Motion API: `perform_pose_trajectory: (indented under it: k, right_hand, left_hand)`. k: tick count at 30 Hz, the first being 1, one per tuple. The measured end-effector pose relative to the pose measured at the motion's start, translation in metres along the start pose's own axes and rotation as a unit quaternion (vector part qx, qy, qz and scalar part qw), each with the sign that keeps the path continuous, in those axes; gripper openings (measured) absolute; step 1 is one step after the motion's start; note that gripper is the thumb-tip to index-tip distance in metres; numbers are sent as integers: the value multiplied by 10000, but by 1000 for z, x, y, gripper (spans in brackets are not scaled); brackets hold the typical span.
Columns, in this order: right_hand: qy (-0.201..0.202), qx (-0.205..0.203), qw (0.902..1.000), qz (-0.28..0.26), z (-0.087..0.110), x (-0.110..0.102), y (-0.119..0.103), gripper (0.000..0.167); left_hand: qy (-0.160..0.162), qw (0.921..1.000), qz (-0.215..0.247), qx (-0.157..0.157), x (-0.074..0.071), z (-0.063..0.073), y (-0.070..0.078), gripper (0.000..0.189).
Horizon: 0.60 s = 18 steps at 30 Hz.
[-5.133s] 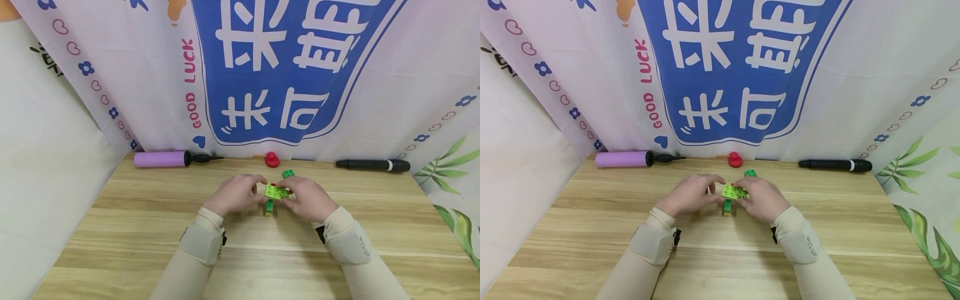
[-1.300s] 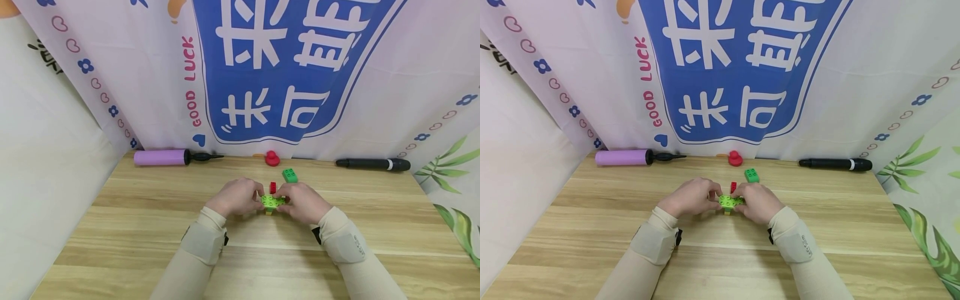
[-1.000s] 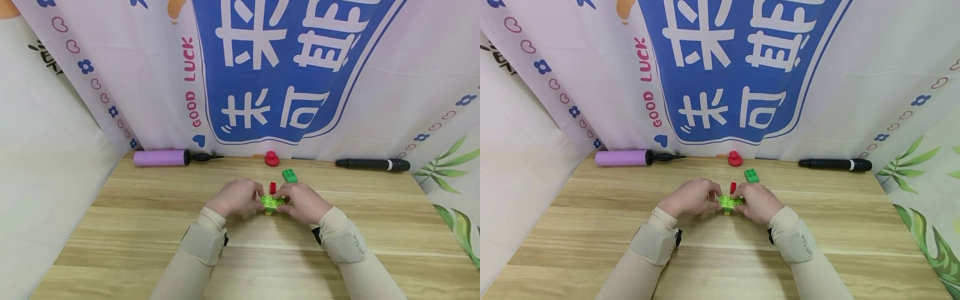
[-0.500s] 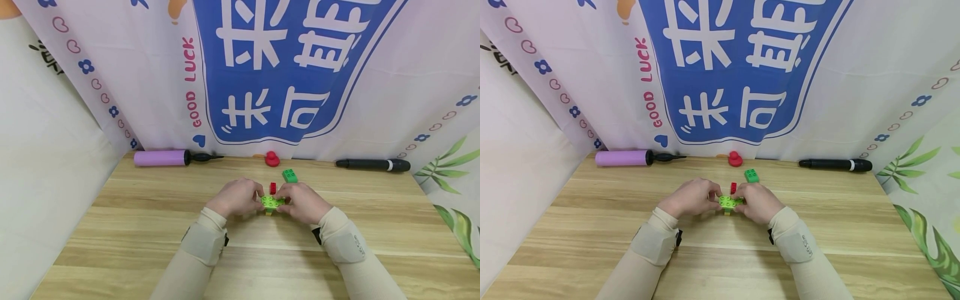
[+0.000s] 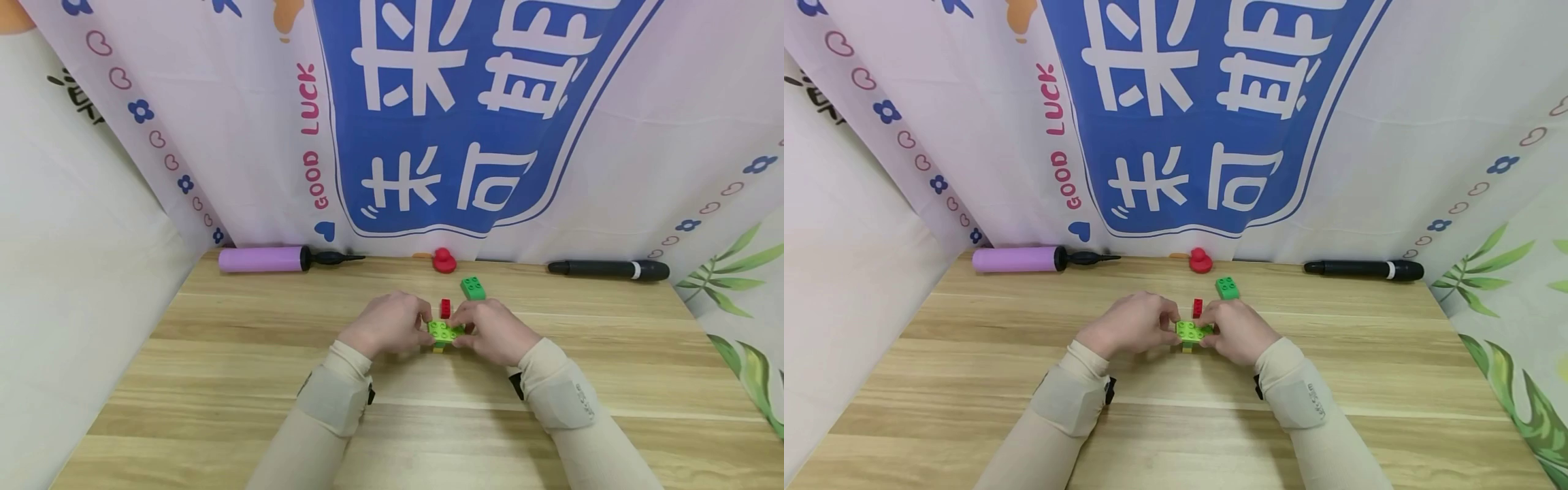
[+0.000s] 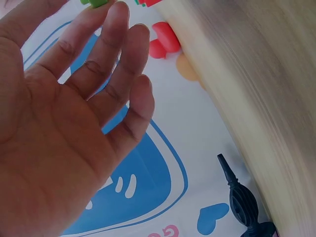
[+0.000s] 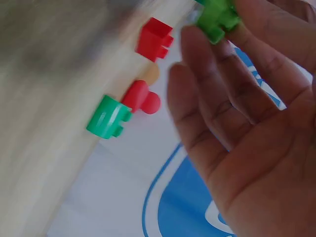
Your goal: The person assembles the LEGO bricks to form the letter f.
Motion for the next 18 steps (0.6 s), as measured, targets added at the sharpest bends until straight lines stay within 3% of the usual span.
perform_pose_trajectory:
  k: [7, 10, 14, 18]
  right_hand:
    - [-507, -166, 9974, 480, -2, 18, 11, 18]
    - [-540, -103, 9980, 315, 2, 17, 12, 20]
    - [-559, 94, 9984, 67, 4, 12, 9, 33]
    - [-609, 247, 9977, 176, 1, 8, 5, 41]
  left_hand:
    - [438, 9977, -493, 152, 0, -2, 0, 14]
    - [555, 9967, -561, 171, -1, -4, -1, 9]
    - [517, 9972, -515, 192, -2, -6, -3, 9]
    - [416, 9981, -420, 188, -3, -6, -6, 12]
Point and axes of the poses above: each hand's wrist, its own z-axis away from the middle knuckle, its own x-axis out of the palm, y = z × x, the point moved 6 cm from there along -z, towards the middle knuckle, and after that the axes turned 15 degrees about -x, right-handed, at the moved point
